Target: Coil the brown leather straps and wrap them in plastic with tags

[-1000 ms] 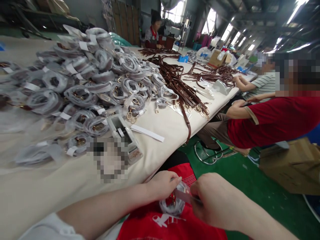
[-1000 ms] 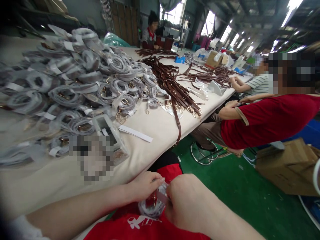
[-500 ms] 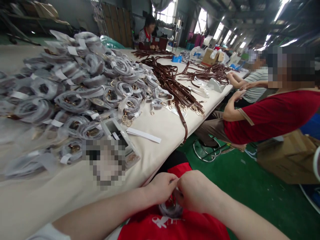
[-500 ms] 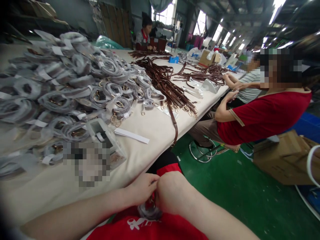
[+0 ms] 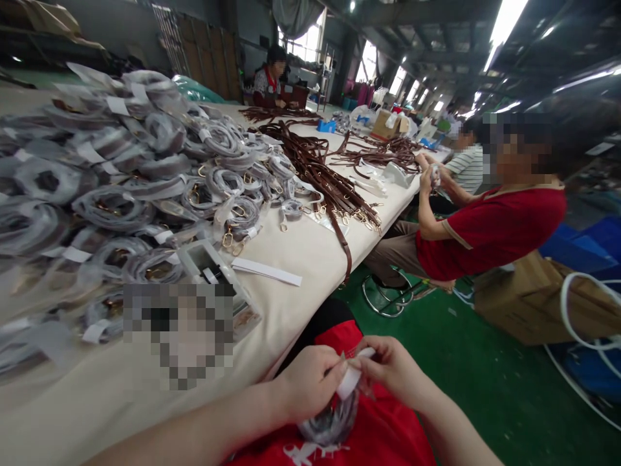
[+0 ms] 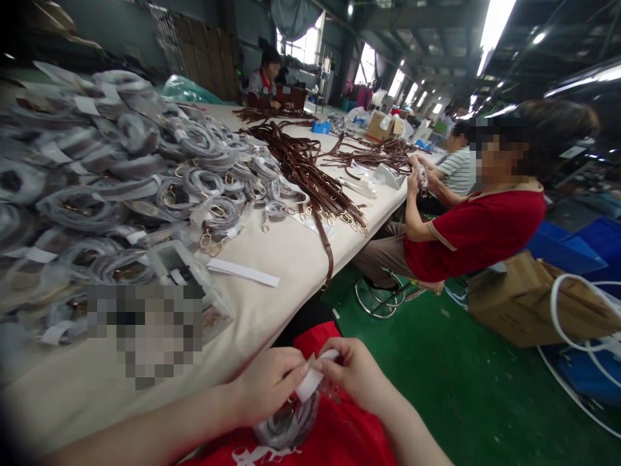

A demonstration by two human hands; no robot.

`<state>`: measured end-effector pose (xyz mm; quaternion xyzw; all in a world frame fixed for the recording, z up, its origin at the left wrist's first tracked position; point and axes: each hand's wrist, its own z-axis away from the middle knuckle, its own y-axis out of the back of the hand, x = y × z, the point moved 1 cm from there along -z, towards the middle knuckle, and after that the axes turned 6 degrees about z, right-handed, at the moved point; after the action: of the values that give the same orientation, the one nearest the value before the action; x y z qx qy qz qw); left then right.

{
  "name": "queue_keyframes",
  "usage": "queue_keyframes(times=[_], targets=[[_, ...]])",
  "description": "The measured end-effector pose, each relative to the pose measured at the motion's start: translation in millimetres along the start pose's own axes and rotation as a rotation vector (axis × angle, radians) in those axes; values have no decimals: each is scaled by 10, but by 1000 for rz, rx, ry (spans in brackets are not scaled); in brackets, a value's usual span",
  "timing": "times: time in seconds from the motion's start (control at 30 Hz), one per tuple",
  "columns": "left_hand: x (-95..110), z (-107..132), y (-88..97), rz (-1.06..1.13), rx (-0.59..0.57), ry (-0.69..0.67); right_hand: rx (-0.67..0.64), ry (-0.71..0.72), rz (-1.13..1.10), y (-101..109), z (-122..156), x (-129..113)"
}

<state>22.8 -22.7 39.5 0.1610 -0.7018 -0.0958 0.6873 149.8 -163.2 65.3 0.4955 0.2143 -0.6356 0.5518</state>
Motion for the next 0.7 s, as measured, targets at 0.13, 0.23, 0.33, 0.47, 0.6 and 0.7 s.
queue_keyframes(times=[0.13,0.23,0.33,0.47,0.6,0.7], targets=[[7,40,-36,-4,27,-50,144,-2,-197,-109,-106,213],[0,61,-65,14,75,-46,164,-67,-267,-118,-120,268],[34,81,-82,-15,127,-87,79,-212,-360,-153,-118,323],[129,113,-118,-38,169,-177,83,-158,-369,-276,-175,363],[126,180,-131,1,283,-65,124,-21,-317,-366,-260,282],[41,263,-100,1,364,113,168,66,-233,-424,-297,212]])
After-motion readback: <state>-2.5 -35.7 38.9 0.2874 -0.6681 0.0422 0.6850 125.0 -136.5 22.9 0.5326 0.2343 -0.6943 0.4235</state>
